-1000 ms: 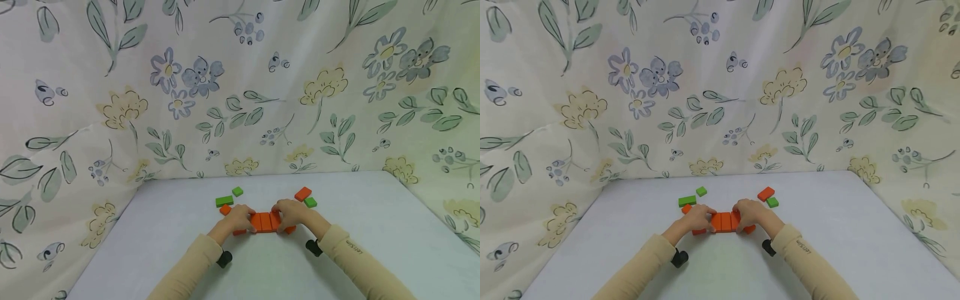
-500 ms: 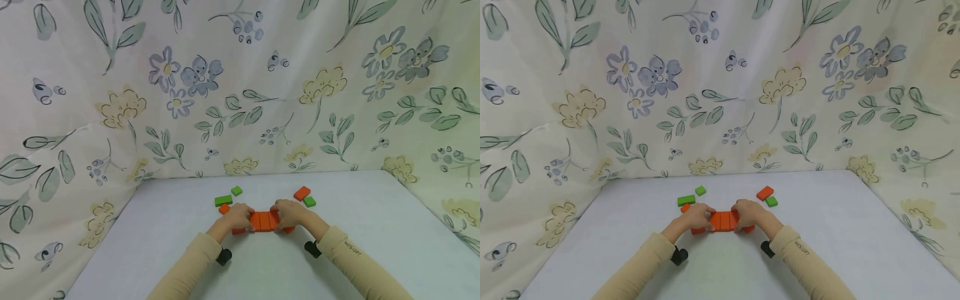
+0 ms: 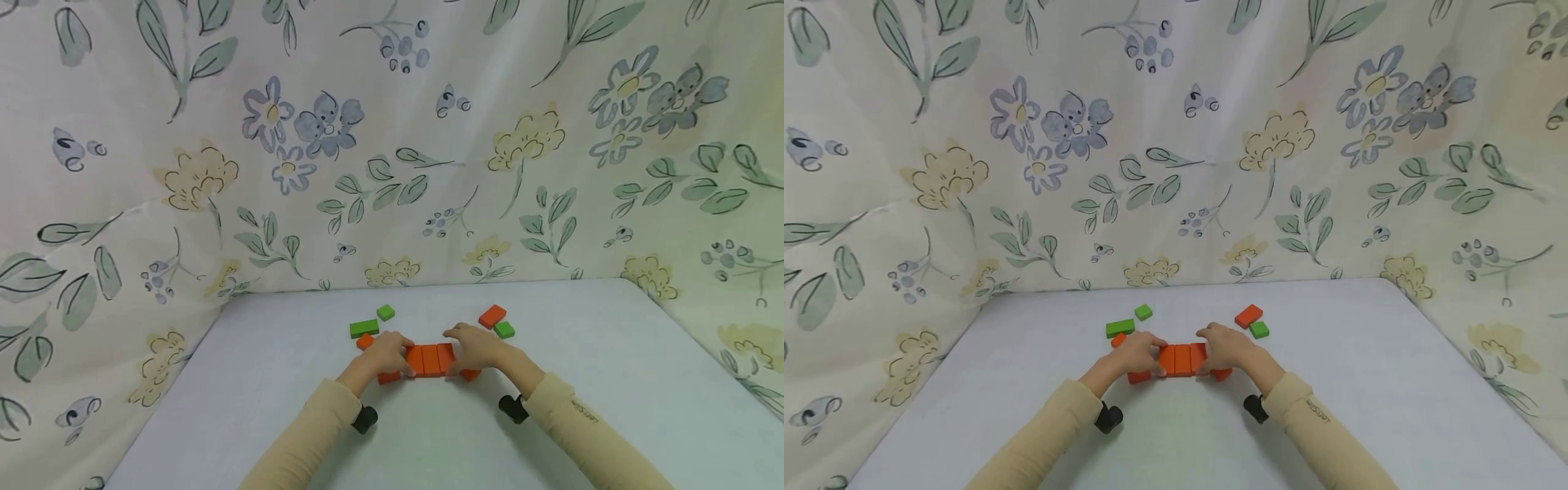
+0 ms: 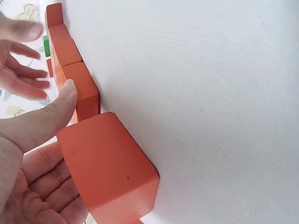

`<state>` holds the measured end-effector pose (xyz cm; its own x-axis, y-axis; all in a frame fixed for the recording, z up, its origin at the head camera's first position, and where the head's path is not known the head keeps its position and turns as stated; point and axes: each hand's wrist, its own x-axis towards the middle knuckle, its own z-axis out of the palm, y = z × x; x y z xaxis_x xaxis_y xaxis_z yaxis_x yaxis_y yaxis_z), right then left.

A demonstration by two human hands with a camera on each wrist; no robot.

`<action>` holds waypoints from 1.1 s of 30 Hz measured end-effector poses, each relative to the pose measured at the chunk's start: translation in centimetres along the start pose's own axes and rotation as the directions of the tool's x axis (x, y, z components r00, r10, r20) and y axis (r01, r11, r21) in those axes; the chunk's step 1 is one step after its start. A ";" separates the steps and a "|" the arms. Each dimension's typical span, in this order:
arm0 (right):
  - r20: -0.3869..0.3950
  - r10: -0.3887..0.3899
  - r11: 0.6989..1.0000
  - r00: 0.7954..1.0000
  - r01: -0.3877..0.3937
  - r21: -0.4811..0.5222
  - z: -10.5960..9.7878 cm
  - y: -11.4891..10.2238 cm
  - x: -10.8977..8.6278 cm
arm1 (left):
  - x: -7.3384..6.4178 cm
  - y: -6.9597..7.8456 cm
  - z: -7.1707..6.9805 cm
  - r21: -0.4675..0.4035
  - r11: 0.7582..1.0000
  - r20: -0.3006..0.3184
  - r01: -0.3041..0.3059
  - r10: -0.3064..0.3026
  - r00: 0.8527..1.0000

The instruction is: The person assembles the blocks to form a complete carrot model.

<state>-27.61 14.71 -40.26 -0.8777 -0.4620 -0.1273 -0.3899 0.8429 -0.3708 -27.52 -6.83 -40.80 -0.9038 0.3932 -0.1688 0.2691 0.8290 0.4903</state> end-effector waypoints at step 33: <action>-0.058 -0.185 0.963 0.981 0.193 0.189 1.1 -2.0 -3.6 | 0.3 0.3 -0.3 -0.047 0.997 -0.010 0.054 -0.054 0.998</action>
<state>-23.37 14.34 -40.08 -0.8050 -0.5932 -0.0033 -0.4918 0.6705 -0.5556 -27.78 -6.54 -40.46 -0.9203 0.3437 -0.1867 0.2043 0.8295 0.5197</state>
